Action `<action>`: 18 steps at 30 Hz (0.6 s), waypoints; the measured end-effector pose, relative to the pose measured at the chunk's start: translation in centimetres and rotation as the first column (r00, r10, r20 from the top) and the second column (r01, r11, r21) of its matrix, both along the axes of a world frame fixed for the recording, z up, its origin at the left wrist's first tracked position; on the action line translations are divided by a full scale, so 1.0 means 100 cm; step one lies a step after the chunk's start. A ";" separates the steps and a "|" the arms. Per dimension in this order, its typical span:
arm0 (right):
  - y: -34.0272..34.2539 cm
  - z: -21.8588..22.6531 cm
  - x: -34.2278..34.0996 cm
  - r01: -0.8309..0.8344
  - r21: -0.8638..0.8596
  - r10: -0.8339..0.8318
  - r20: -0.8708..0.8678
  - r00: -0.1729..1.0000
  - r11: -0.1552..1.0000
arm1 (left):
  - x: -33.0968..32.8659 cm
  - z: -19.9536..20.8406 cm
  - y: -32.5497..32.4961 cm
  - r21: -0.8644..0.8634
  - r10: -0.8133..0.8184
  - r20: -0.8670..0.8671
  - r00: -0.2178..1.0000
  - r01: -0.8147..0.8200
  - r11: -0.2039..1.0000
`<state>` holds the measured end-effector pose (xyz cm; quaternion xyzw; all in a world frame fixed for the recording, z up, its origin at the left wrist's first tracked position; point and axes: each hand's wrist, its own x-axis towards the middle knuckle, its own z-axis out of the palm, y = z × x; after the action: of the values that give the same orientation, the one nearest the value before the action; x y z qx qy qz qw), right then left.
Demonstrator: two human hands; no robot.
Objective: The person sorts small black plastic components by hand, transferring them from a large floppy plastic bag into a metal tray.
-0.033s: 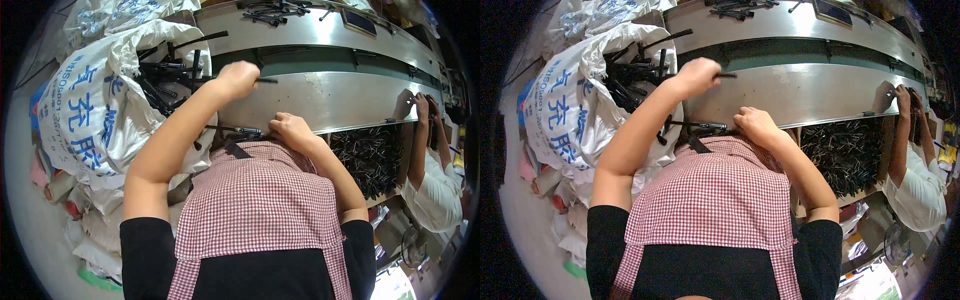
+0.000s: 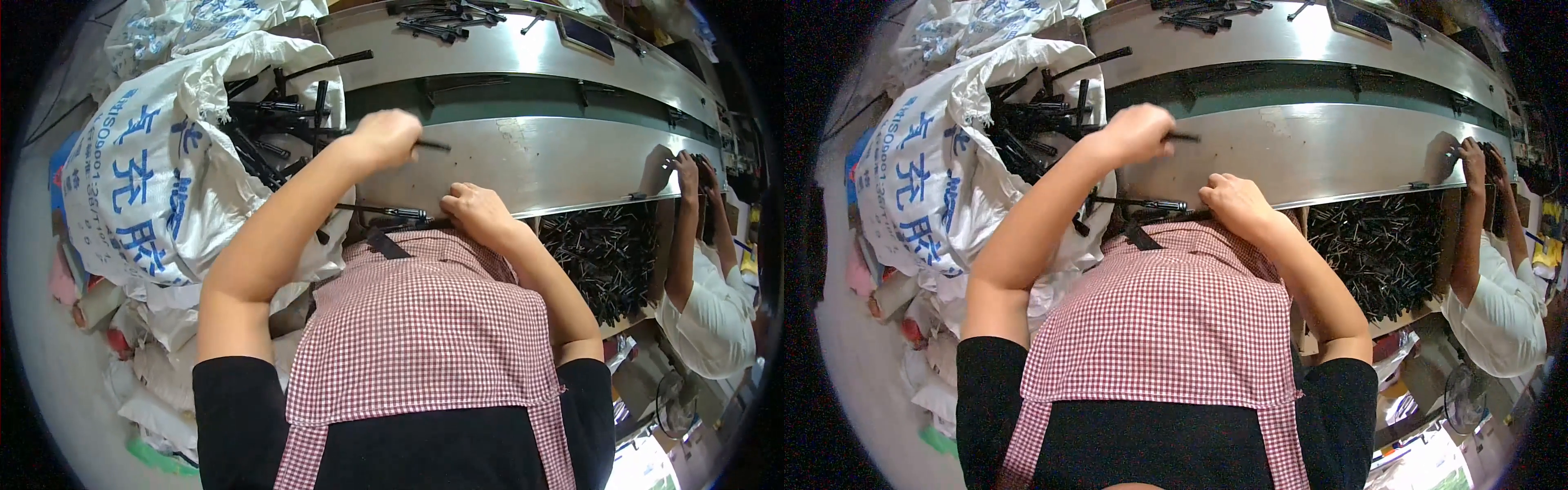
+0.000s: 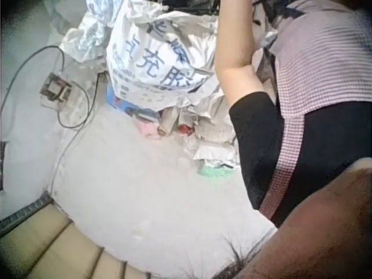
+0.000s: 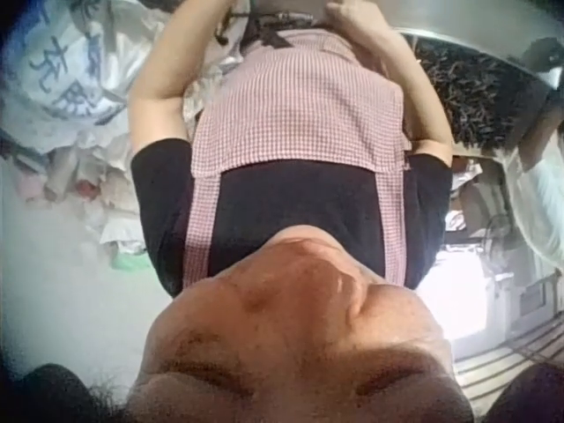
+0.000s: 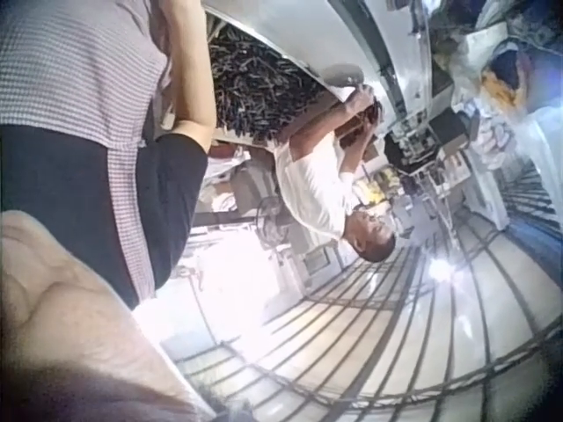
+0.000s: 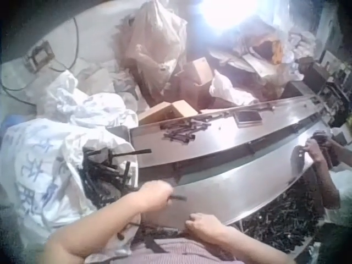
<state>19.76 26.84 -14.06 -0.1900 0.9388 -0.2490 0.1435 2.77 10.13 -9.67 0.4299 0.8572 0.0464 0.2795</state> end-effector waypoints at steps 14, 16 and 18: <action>0.032 0.010 -0.002 -0.002 -0.150 0.034 0.211 0.977 0.989 | 0.010 0.009 -0.027 -0.019 -0.058 0.206 0.977 0.063 0.998; 0.062 0.005 -0.015 0.057 -0.134 -0.037 0.149 0.988 0.989 | -0.005 0.020 -0.008 0.088 0.020 0.116 0.993 -0.030 0.996; 0.097 0.009 -0.033 0.200 0.035 -0.199 -0.015 0.980 0.979 | -0.017 0.027 0.014 0.153 0.093 0.062 0.994 -0.101 0.983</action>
<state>16.48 36.50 -13.12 -0.0938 0.9583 -0.2439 0.1157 1.07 11.52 -7.00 0.4066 0.8630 0.1385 0.2659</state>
